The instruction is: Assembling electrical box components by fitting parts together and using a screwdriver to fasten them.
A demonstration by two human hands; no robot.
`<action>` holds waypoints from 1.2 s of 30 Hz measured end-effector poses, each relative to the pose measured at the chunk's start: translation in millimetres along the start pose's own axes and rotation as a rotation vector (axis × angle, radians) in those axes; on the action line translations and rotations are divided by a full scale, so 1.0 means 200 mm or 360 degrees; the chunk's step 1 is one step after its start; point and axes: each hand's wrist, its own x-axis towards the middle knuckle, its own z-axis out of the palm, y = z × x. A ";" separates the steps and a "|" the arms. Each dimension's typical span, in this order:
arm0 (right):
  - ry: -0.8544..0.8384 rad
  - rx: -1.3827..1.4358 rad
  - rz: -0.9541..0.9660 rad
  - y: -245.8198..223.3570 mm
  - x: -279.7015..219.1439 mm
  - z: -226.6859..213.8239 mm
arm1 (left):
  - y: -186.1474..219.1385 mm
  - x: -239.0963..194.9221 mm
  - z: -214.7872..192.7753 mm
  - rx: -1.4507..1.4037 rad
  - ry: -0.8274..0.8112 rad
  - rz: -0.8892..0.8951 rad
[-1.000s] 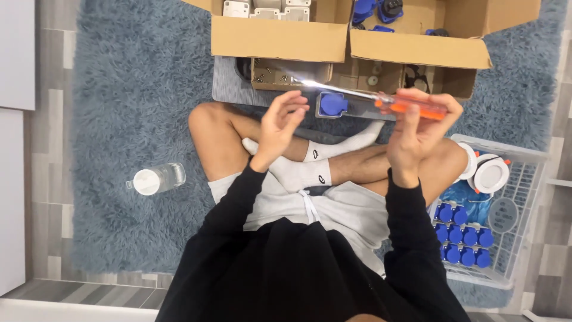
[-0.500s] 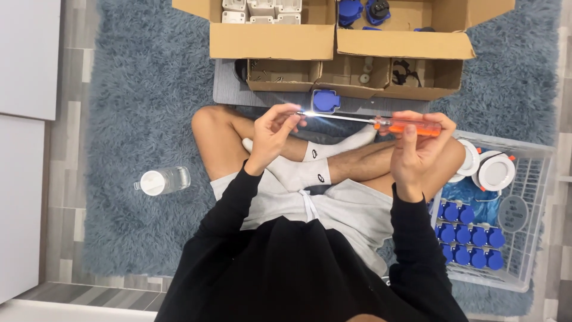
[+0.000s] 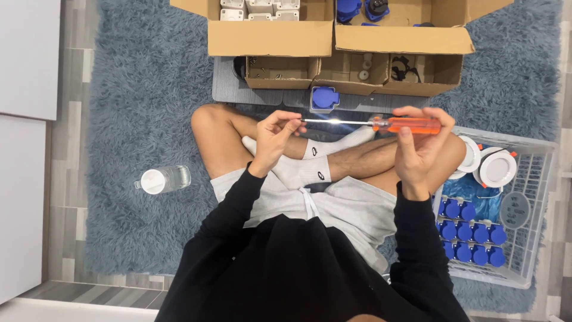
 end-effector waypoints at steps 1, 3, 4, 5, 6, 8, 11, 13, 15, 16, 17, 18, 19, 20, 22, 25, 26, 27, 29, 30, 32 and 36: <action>-0.0002 -0.0001 0.0004 0.03 0.01 -0.03 | -0.01 -0.01 0.00 -0.0001 0.0003 -0.0003; -0.0041 0.0059 0.0017 0.10 0.02 -0.08 | -0.03 -0.02 0.01 -0.0026 -0.0016 -0.0009; -0.0038 0.0055 0.0021 0.10 0.05 -0.09 | -0.03 -0.02 0.01 -0.0029 -0.0018 -0.0015; -0.0072 0.0107 0.0025 0.11 0.07 -0.10 | -0.02 -0.02 0.02 0.0005 -0.0038 0.0006; -0.0107 0.0158 0.0035 0.11 0.09 -0.11 | -0.02 -0.02 0.03 0.0037 -0.0056 0.0021; -0.0178 0.0115 0.0082 0.02 0.17 -0.14 | 0.01 0.00 0.02 0.0071 -0.0192 -0.0025; -0.0275 0.0026 0.0006 -0.05 0.28 -0.17 | 0.13 0.04 0.09 0.0324 -0.0387 0.0094; -0.0305 -0.0016 -0.0146 -0.07 0.37 -0.16 | 0.18 0.10 0.13 0.0552 -0.0454 0.0288; -0.0397 -0.0145 -0.0310 -0.10 0.44 -0.15 | 0.17 0.14 0.15 0.0868 -0.0372 0.0492; -0.0397 -0.0147 -0.0299 -0.05 0.45 -0.18 | 0.14 0.15 0.15 0.0866 -0.0371 0.0481; -0.0434 -0.0013 -0.0285 0.00 0.47 -0.20 | 0.11 0.17 0.16 0.0972 -0.0315 0.0561; -0.0468 0.0122 -0.0275 0.05 0.49 -0.22 | 0.07 0.19 0.16 0.1078 -0.0260 0.0643; -0.0467 0.0121 -0.0267 0.04 0.49 -0.18 | 0.05 0.19 0.16 0.1077 -0.0261 0.0635; -0.0487 0.0017 -0.0286 0.02 0.50 -0.14 | 0.03 0.20 0.17 0.1150 -0.0262 0.0658; -0.0507 -0.0088 -0.0302 -0.01 0.53 -0.06 | -0.01 0.21 0.17 0.1221 -0.0263 0.0678; -0.0647 -0.0083 -0.0327 -0.02 0.55 0.02 | -0.08 0.21 0.17 0.1282 -0.0237 0.0724; -0.0649 -0.0132 -0.0348 -0.01 0.56 0.02 | -0.11 0.22 0.16 0.1348 -0.0215 0.0748; -0.0652 -0.0181 -0.0369 0.01 0.57 0.03 | -0.13 0.23 0.16 0.1414 -0.0193 0.0772; -0.0699 -0.0166 -0.0338 0.00 0.59 0.05 | -0.16 0.22 0.17 0.1470 -0.0173 0.0788; -0.0741 -0.0152 -0.0300 -0.01 0.60 0.07 | -0.18 0.22 0.17 0.1526 -0.0159 0.0797; -0.0792 -0.0211 -0.0362 -0.02 0.63 0.08 | -0.18 0.22 0.18 0.1525 -0.0143 0.0819; -0.0877 -0.0297 -0.0340 -0.02 0.65 0.10 | -0.20 0.22 0.18 0.1485 -0.0111 0.0840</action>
